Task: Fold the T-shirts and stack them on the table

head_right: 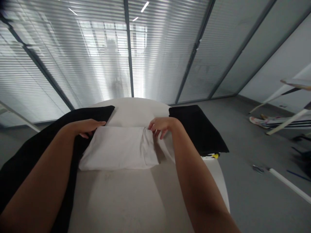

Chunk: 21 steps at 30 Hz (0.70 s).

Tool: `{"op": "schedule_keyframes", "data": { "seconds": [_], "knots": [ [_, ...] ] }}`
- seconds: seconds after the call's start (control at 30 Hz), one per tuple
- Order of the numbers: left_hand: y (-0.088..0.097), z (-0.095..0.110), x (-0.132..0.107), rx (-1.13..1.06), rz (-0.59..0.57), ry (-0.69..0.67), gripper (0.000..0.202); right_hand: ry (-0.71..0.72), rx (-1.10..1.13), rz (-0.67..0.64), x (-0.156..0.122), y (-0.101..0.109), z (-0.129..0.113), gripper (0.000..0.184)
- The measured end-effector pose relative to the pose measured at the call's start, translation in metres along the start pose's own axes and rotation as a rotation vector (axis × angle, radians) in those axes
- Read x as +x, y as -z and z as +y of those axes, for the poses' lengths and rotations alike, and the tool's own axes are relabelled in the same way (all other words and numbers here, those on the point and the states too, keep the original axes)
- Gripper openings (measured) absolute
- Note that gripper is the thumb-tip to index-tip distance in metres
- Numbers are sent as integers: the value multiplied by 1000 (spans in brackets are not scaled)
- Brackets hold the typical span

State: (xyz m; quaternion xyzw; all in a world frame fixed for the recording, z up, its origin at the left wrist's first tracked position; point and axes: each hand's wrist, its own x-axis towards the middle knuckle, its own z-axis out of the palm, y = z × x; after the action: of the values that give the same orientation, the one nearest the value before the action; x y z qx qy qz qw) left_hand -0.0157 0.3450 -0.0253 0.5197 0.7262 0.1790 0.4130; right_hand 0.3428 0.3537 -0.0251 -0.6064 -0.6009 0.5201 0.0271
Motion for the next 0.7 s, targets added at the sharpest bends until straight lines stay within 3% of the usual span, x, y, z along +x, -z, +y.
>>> {"op": "schedule_keyframes", "data": {
  "seconds": [0.17,0.27,0.37,0.47,0.7],
  "knots": [
    [-18,0,8,143,-58,-112,37,111,-27,17,13,-5,3,22],
    [-17,-5,16,250,-162,-220,38,199,-110,47,19,-7,5,16],
    [-13,-11,24,385,-192,-369,40,256,-144,100,20,-11,10,9],
    [-9,-15,28,452,-193,-443,47,247,-130,165,15,-14,18,10],
    [-12,-15,28,519,-185,-432,48,90,-186,452,8,-24,39,22]
  ]
}}
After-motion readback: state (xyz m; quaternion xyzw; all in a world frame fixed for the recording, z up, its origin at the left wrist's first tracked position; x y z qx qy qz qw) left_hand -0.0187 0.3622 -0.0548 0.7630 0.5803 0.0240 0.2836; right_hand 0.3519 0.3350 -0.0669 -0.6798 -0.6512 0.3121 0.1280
